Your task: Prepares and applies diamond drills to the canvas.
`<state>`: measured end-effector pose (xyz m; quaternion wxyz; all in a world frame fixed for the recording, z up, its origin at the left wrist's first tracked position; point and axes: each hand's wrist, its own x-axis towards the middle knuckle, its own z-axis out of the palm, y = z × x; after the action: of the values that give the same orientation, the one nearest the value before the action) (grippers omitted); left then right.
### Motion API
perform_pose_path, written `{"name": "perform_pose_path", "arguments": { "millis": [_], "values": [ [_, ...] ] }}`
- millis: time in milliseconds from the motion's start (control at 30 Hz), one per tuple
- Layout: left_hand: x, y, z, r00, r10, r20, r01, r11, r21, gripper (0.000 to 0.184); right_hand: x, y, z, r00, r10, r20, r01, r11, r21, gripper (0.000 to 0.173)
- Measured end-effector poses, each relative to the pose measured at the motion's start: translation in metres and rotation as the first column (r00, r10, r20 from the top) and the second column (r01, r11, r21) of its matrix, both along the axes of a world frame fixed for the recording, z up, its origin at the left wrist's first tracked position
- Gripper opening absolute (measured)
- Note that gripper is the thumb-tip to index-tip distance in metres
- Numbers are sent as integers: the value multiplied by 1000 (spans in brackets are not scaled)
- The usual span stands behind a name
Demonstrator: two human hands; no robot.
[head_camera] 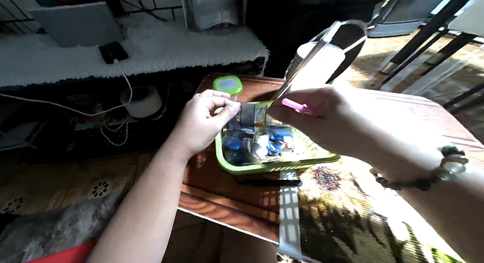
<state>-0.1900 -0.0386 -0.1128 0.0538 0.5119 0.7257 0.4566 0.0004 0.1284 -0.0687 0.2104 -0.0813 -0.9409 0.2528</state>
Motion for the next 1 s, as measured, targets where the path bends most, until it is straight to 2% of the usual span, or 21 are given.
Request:
{"name": "perform_pose_path", "arguments": {
  "millis": [100,167,300,433,567,667,733,800,867,933,1000],
  "values": [
    [0,-2,0,1000,-12,7,12,1000,26,24,16,3,9,995,-19,-96,22,999,31,15],
    [2,-3,1,1000,-16,16,16,1000,12,24,28,9,14,991,-29,-129,28,1000,-8,14],
    [2,-3,0,1000,-4,19,4,1000,-11,23,56,19,22,992,-66,-103,53,991,-120,12],
    [2,-6,6,1000,7,30,-8,1000,14,20,75,19,20,985,-124,-117,108,984,-139,11],
    [10,-16,18,990,-25,-139,24,1000,-11,25,97,20,21,976,-130,-174,110,987,-118,13],
    [20,-24,19,951,-46,-305,13,994,-110,29,113,25,18,971,-103,-218,74,988,-139,16],
    [33,-22,21,944,-4,-329,-11,999,-43,31,125,27,15,966,-115,-231,74,981,-177,14],
    [61,-17,29,973,6,-233,16,995,96,31,137,26,12,965,-125,-229,72,971,-226,13],
    [98,-8,34,988,-137,-67,147,973,178,37,149,23,8,967,-100,-236,40,968,-248,14],
    [133,6,31,951,-298,88,281,946,162,47,161,20,3,967,-59,-248,-3,970,-243,14],
    [156,24,26,870,-433,238,392,898,199,45,173,17,-2,964,-30,-263,-34,971,-236,16]
  ]
}}
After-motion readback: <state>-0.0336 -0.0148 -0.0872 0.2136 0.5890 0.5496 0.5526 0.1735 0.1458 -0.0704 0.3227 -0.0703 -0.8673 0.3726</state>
